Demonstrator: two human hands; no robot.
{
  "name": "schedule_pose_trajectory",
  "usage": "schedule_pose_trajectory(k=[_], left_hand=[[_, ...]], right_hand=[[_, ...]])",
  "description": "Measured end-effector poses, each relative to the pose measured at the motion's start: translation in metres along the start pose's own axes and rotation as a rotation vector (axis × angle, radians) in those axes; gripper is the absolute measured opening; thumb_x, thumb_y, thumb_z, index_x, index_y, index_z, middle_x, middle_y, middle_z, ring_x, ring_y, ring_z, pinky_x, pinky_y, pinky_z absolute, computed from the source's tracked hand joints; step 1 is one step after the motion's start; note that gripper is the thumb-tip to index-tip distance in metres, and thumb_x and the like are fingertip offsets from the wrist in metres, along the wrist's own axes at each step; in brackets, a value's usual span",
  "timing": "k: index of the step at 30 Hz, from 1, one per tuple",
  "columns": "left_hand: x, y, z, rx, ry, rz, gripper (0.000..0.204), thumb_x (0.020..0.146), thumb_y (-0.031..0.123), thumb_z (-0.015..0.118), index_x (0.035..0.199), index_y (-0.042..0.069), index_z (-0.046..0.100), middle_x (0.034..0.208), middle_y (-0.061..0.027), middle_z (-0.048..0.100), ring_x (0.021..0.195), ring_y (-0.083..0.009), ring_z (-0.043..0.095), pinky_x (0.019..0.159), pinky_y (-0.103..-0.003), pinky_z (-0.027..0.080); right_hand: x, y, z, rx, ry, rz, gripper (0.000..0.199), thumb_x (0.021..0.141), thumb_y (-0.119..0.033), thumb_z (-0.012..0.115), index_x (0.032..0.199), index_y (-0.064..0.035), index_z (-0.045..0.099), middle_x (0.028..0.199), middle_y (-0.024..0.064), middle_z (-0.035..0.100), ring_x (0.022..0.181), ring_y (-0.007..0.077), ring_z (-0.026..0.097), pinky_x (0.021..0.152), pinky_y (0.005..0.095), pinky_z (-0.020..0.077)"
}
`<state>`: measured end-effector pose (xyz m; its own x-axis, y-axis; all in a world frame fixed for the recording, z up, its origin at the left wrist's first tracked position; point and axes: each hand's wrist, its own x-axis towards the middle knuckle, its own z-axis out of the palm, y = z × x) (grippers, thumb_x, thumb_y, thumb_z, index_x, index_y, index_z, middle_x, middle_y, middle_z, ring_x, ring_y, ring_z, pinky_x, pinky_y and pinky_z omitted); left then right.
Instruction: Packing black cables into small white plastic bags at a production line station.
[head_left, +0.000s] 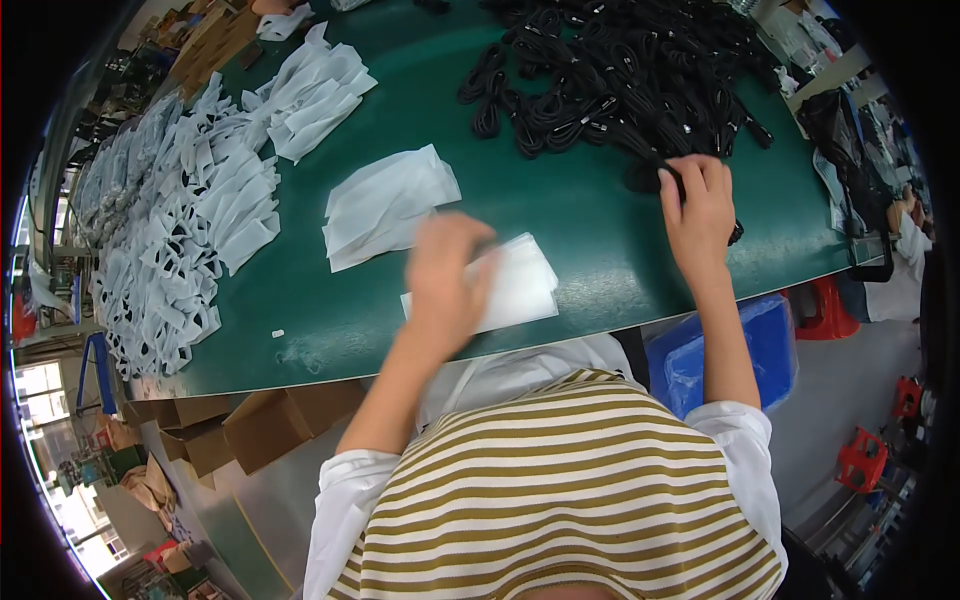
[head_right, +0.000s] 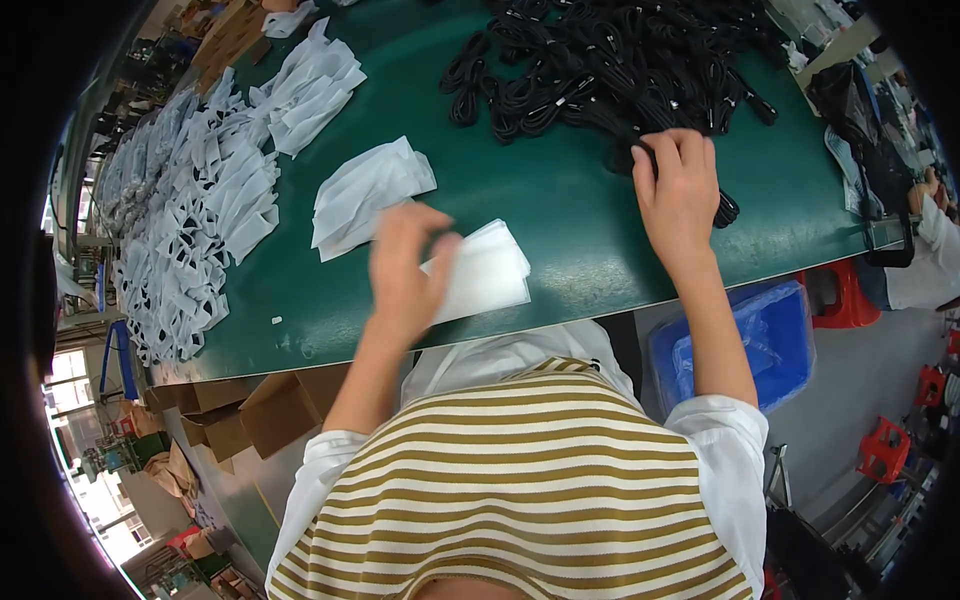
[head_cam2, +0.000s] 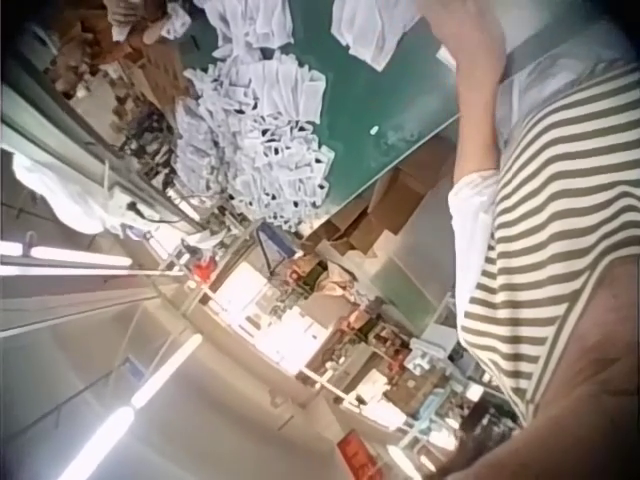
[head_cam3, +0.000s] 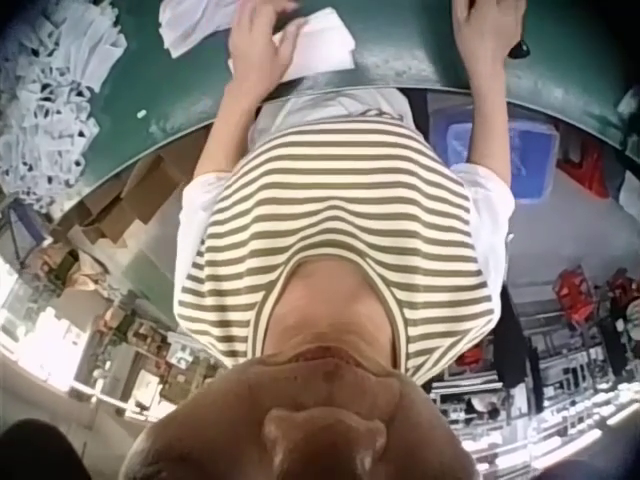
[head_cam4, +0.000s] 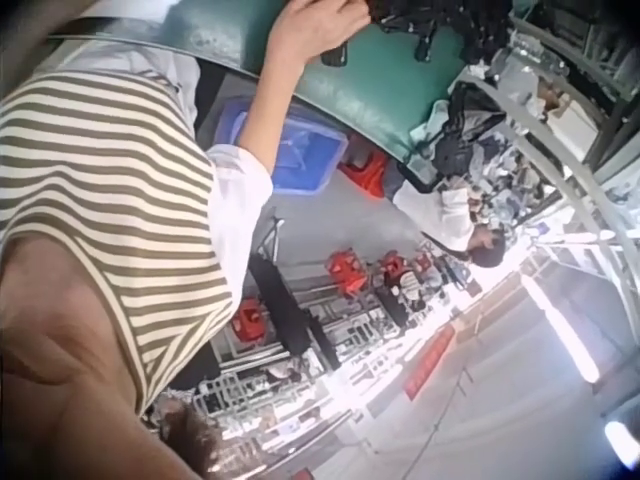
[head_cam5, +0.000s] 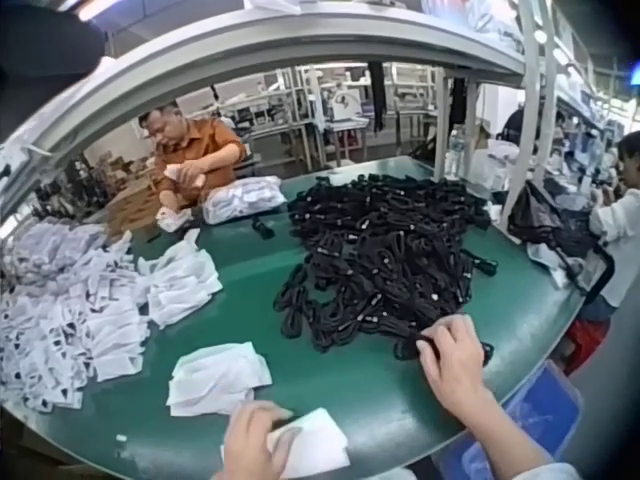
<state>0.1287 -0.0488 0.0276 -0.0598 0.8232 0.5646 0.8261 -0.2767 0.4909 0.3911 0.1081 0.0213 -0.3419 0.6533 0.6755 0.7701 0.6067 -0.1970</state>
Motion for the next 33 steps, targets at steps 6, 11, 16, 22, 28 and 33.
schedule_pose_trajectory(k=[6, 11, 16, 22, 28, 33], left_hand=[[-0.036, 0.022, 0.038, -0.07, -0.201, -0.033, 0.019, 0.078, 0.001, 0.073, 0.092, 0.001, 0.061, 0.088, -0.0113, 0.059, 0.083, -0.0271, 0.059, 0.072, -0.034, 0.048], [-0.04, 0.019, 0.04, -0.201, -0.196, -0.198, 0.012, 0.08, -0.001, 0.07, 0.089, 0.001, 0.062, 0.081, -0.0094, 0.059, 0.072, -0.0236, 0.059, 0.066, -0.032, 0.048], [-0.038, 0.023, 0.031, -0.41, -0.188, -0.425, 0.011, 0.082, -0.002, 0.068, 0.089, 0.001, 0.061, 0.08, -0.0106, 0.059, 0.069, -0.0235, 0.059, 0.064, -0.033, 0.048], [-0.04, 0.023, 0.034, -0.221, -0.156, -0.141, 0.007, 0.084, -0.003, 0.066, 0.088, 0.0, 0.061, 0.084, -0.012, 0.061, 0.072, -0.0248, 0.061, 0.065, -0.033, 0.049], [-0.039, 0.027, 0.029, -0.206, -0.178, -0.173, 0.006, 0.083, -0.004, 0.065, 0.087, 0.0, 0.061, 0.085, -0.0126, 0.061, 0.073, -0.0274, 0.061, 0.065, -0.034, 0.05], [-0.04, 0.025, 0.031, -0.252, -0.144, -0.199, 0.007, 0.082, -0.004, 0.065, 0.086, -0.001, 0.061, 0.084, -0.0126, 0.061, 0.076, -0.03, 0.061, 0.066, -0.036, 0.049]], right_hand=[[-0.047, -0.042, -0.031, 0.6, -0.317, 0.402, 0.011, 0.091, -0.005, 0.062, 0.1, -0.0004, 0.06, 0.09, 0.0133, 0.06, 0.077, 0.027, 0.06, 0.069, 0.0325, 0.0478], [-0.071, -0.055, -0.042, 0.661, -0.303, 0.14, 0.012, 0.088, 0.001, 0.062, 0.1, 0.0013, 0.058, 0.089, 0.0148, 0.059, 0.075, 0.0285, 0.06, 0.065, 0.0326, 0.0478], [-0.075, -0.06, -0.049, 0.612, -0.327, -0.086, 0.017, 0.084, 0.004, 0.065, 0.1, 0.0028, 0.058, 0.09, 0.0157, 0.06, 0.075, 0.0308, 0.06, 0.065, 0.0339, 0.0487], [-0.077, -0.061, -0.05, 0.6, -0.344, -0.032, 0.02, 0.082, 0.005, 0.067, 0.1, 0.0029, 0.059, 0.091, 0.0171, 0.06, 0.076, 0.033, 0.061, 0.066, 0.0362, 0.05], [-0.081, -0.066, -0.05, 0.644, -0.288, 0.012, 0.021, 0.081, 0.005, 0.067, 0.1, 0.0035, 0.059, 0.091, 0.018, 0.061, 0.077, 0.0331, 0.061, 0.066, 0.0361, 0.0503], [-0.086, -0.07, -0.047, 0.626, -0.303, -0.023, 0.02, 0.082, 0.005, 0.067, 0.1, 0.0038, 0.059, 0.092, 0.0179, 0.061, 0.077, 0.0323, 0.061, 0.067, 0.0354, 0.0501]])
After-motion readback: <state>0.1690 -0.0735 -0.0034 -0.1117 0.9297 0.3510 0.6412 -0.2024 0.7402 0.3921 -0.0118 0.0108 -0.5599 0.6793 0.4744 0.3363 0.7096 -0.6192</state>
